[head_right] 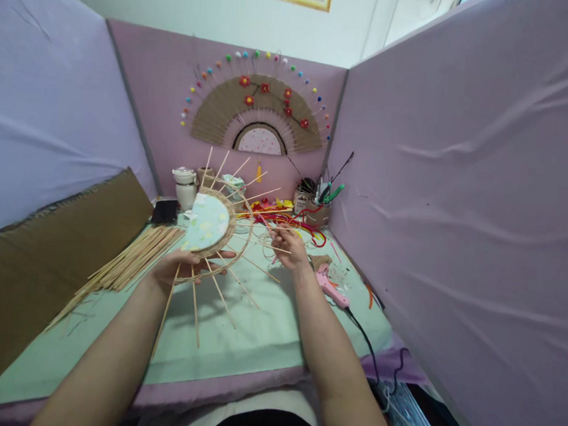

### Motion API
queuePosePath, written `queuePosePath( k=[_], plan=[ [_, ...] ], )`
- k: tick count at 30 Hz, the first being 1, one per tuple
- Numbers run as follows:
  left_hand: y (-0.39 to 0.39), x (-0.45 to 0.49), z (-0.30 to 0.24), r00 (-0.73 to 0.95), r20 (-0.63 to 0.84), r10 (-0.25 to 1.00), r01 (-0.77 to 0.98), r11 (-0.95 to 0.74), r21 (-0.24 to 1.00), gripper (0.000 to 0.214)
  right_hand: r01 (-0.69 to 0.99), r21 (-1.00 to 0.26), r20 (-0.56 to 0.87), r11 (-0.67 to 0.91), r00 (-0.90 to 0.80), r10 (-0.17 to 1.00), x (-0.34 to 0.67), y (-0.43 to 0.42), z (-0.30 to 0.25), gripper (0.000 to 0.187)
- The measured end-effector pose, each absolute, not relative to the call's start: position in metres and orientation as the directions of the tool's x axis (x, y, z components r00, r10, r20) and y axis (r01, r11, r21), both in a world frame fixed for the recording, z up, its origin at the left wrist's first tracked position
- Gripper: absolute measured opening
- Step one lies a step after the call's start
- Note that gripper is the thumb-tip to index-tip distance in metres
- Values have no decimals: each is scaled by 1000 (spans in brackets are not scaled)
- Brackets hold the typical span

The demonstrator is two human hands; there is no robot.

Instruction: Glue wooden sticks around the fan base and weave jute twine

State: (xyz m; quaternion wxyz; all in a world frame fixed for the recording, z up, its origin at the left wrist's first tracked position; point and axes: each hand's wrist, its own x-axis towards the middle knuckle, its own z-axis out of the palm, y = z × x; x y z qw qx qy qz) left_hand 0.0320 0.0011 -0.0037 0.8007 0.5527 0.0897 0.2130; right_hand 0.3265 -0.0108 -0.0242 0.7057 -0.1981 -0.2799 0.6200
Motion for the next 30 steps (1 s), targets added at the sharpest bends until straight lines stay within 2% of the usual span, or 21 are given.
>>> queuePosePath(
  k=[5,14,20,26,30],
  plan=[
    [-1,25,3,862,50,505,-229,297,927,53,-759,-633,119,150,95,988,328,-11,-23,20],
    [-3,7,15,741,-16,671,-183,225,957,64,-718,-647,133,256,224,965,333,-6,-24,22],
    [-7,12,16,785,-117,609,-58,260,964,57,-637,-664,247,393,309,918,336,-5,-23,22],
    [-10,14,11,845,-93,526,-21,207,978,60,-666,-687,216,292,198,956,334,-8,-23,28],
    [-12,18,6,895,-73,441,-21,204,979,60,-587,-777,173,228,149,974,325,-6,-27,31]
  ],
)
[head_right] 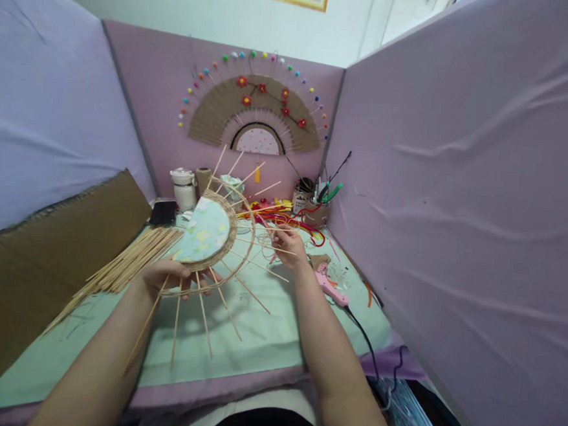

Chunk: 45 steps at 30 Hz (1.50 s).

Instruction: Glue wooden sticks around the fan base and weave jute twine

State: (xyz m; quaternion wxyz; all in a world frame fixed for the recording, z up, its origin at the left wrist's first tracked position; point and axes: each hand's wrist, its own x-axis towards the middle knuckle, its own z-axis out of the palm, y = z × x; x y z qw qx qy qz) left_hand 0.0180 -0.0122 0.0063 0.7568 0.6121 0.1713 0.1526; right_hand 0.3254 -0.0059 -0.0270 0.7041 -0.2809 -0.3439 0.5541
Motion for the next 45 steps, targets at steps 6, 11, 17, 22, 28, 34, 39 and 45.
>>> queuePosePath(
  k=[6,11,17,22,28,34,39,45],
  plan=[
    [-19,37,-2,951,-95,293,10,281,960,56,-482,-848,146,221,188,971,306,-5,-33,31],
    [-19,49,-6,966,-101,240,32,275,961,45,-499,-818,184,284,241,953,302,-6,-31,32],
    [-22,51,1,915,-69,397,-42,264,964,60,-537,-801,179,265,207,962,301,-14,-25,28],
    [-21,55,0,861,-36,507,-181,373,910,80,-525,-807,179,271,220,959,298,-14,-25,28],
    [-14,61,-3,798,-135,587,-223,496,839,78,-466,-842,179,270,231,956,297,-11,-27,28],
    [-6,60,0,632,-363,685,-174,581,795,46,-360,-895,215,265,173,961,286,-10,-37,29],
    [1,63,-2,524,-387,759,-142,525,839,27,-252,-923,275,292,100,956,278,-11,-45,25],
    [1,57,-9,449,-314,836,-128,408,904,25,-177,-935,290,309,123,949,281,-9,-48,20]
  ],
)
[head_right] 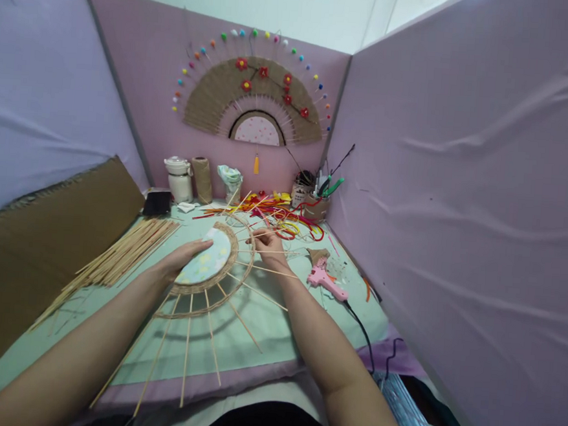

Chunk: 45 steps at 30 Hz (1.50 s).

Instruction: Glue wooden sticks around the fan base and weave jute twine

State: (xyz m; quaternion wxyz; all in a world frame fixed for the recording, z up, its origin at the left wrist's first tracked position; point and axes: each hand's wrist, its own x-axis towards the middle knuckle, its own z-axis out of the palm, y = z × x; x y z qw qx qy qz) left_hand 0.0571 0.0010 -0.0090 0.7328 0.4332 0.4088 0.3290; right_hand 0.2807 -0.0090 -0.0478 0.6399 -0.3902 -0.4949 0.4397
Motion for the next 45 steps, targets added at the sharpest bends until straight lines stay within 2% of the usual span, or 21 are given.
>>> queuePosePath(
  k=[5,12,18,21,27,34,39,45],
  plan=[
    [5,45,-8,378,-331,865,-123,401,908,25,-67,-922,361,382,210,908,285,-10,-45,20],
    [12,36,-8,344,-335,877,-101,389,916,16,208,-873,488,441,367,792,295,-11,-45,18],
    [21,27,-11,346,-323,881,-67,366,928,27,265,-838,544,476,472,694,309,-13,-37,19],
    [23,25,-11,330,-338,881,-34,369,929,30,222,-829,546,513,515,660,314,-16,-31,20],
    [15,31,-8,330,-339,881,-6,361,932,15,162,-814,553,558,513,657,320,-18,-23,16],
    [5,37,-7,397,-379,836,-23,422,906,7,-148,-834,399,532,503,766,334,-5,-25,25],
    [4,36,-6,433,-402,807,22,436,900,10,-328,-811,361,485,374,855,342,-6,-24,29],
    [5,36,-11,445,-427,787,54,453,890,18,-399,-863,269,311,158,950,353,-15,-21,34]
  ],
)
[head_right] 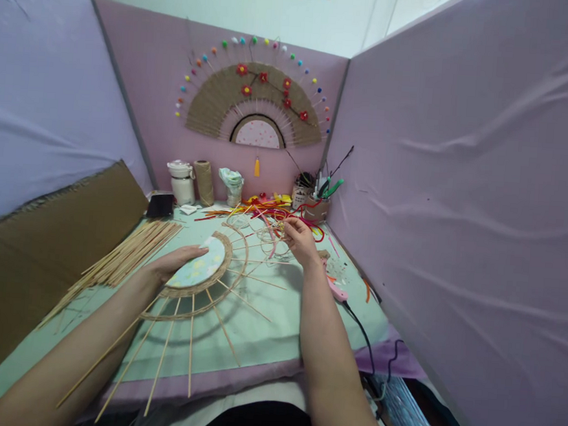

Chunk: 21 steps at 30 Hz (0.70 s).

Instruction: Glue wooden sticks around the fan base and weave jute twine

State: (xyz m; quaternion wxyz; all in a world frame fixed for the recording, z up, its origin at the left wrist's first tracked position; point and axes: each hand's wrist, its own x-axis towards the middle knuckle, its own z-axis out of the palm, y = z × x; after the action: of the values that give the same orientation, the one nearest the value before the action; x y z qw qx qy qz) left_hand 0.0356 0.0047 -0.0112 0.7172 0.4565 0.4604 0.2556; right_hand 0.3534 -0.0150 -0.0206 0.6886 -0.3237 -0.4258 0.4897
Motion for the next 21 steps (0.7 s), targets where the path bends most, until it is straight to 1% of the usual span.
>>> queuePosePath(
  k=[3,6,9,14,16,18,21],
  plan=[
    [3,37,-13,471,-419,777,26,462,886,19,-412,-880,203,238,127,971,353,-13,-23,36],
    [-1,40,-12,500,-392,772,-17,461,887,18,-464,-859,183,217,119,976,348,-8,-27,37],
    [-5,43,-12,523,-373,767,-55,467,883,19,-501,-840,205,210,67,977,344,-7,-30,37],
    [-8,44,-11,524,-327,787,-130,453,882,19,-465,-856,279,225,-48,959,339,-11,-29,32],
    [-8,44,-11,526,-314,790,-147,449,881,19,-434,-870,292,235,-69,954,338,-11,-30,31],
    [-7,44,-13,533,-309,788,-156,451,879,19,-365,-897,287,251,-48,957,335,-10,-33,29],
    [-6,45,-19,566,-311,764,-146,464,874,21,-165,-937,307,308,34,951,330,-5,-39,24]
  ],
)
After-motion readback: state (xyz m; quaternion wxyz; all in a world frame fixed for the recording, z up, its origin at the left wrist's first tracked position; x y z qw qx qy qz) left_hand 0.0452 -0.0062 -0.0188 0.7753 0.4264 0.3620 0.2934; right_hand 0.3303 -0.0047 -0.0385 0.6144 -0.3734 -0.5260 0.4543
